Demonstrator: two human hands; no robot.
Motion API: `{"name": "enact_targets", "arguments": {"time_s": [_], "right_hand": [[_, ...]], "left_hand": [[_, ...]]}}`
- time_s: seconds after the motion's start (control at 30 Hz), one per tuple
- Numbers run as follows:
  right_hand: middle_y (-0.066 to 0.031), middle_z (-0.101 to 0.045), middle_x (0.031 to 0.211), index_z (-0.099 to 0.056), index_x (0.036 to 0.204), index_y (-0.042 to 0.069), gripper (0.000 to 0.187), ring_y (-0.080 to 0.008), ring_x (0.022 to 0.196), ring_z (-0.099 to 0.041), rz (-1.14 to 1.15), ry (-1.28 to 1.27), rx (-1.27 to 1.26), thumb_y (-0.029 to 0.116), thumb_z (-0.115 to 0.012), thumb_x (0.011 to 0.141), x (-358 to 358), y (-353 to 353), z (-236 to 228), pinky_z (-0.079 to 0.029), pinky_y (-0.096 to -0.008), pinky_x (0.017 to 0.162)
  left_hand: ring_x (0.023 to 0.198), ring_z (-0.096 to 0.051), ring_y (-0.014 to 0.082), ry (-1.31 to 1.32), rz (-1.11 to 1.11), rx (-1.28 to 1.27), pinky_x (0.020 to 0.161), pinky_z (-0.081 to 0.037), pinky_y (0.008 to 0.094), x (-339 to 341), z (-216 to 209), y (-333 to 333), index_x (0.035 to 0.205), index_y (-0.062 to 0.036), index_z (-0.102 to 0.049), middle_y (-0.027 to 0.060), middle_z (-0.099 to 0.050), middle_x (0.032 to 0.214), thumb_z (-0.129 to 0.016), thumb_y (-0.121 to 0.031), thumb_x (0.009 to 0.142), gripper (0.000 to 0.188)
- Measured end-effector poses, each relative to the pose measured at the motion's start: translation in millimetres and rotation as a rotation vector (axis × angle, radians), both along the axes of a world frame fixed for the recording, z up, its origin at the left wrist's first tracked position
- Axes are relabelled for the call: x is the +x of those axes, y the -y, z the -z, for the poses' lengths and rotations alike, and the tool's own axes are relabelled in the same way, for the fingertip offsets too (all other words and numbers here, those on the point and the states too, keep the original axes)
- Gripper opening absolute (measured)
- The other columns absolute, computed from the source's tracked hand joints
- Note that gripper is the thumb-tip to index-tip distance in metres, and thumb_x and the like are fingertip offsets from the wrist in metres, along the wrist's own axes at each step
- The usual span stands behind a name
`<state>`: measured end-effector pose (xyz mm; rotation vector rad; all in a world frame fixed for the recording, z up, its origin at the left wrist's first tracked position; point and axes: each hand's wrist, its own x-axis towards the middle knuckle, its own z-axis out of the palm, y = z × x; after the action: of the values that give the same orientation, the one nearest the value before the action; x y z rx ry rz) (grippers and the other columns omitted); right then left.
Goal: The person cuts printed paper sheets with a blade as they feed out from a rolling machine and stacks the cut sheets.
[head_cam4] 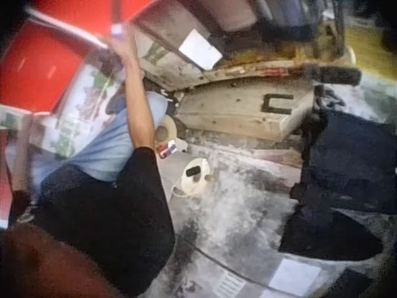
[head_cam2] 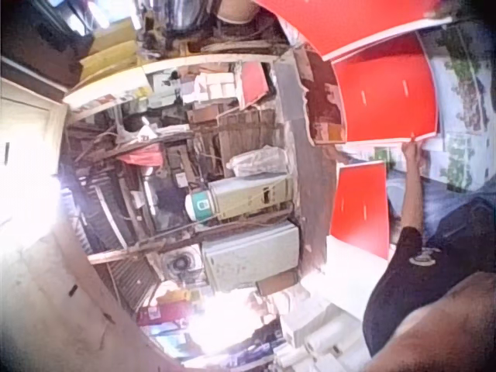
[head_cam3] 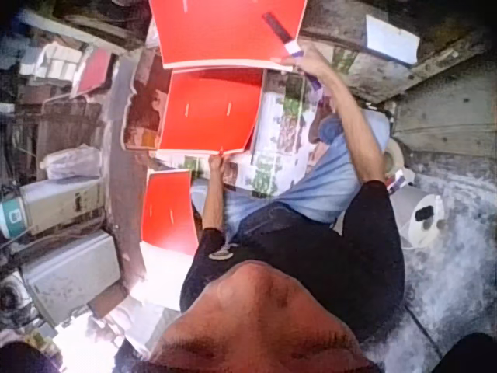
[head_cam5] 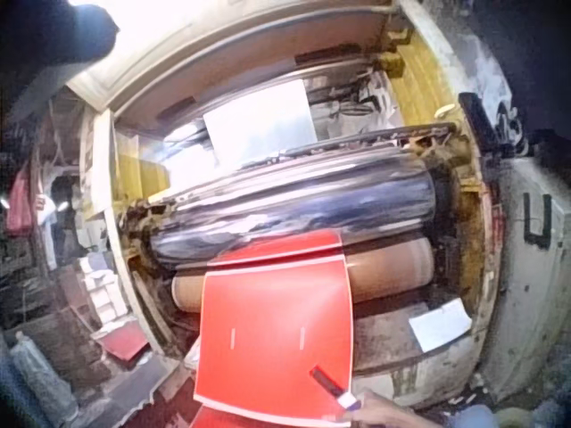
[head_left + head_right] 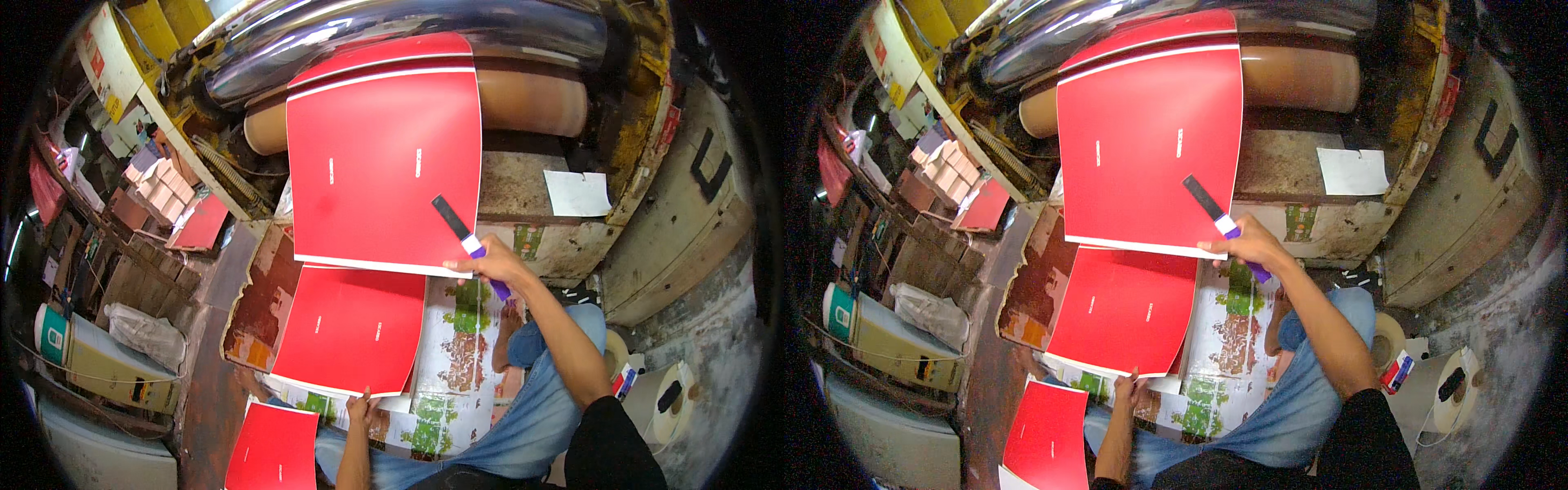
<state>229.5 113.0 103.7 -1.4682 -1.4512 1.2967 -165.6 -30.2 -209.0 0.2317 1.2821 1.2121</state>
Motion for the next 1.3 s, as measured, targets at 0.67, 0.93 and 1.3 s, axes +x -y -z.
{"name": "enact_targets", "arguments": {"time_s": [0.67,0.93,1.3], "right_hand": [[-0.0013,-0.059,0.058,-0.07,0.079,0.005,0.035,-0.0051,0.046,-0.051,-1.175,0.276,-0.297,0.039,-0.073,0.083,26.2,19.6,-33.8,-0.038,-0.0234,0.039],[-0.0055,-0.066,0.074,-0.065,0.108,0.002,0.03,-0.0043,0.045,-0.051,0.176,-0.138,0.382,0.028,-0.058,0.095,77.2,-39.7,-82.3,-0.039,-0.0191,0.038],[-0.0034,-0.061,0.064,-0.068,0.107,0.002,0.032,-0.0064,0.041,-0.049,0.295,0.092,0.388,0.03,-0.058,0.095,107.8,-108.9,-21.3,-0.036,-0.0236,0.036]], "left_hand": [[0.116,-0.055,0.0209,0.487,0.136,0.385,0.1,-0.051,0.0371,183.5,-224.2,-80.0,0.136,-0.0039,-0.036,0.0133,-0.049,0.132,-0.06,0.005,0.089,0.054],[0.111,-0.058,0.0236,0.339,0.142,0.326,0.097,-0.051,0.0392,174.2,-220.5,-35.0,0.128,-0.0009,-0.042,0.014,-0.055,0.121,-0.058,-0.003,0.093,0.039],[0.105,-0.061,0.0192,0.305,0.093,0.252,0.09,-0.057,0.0336,151.3,-231.8,14.4,0.128,0.0003,-0.042,0.0137,-0.056,0.118,-0.06,0.0,0.091,0.041]]}}
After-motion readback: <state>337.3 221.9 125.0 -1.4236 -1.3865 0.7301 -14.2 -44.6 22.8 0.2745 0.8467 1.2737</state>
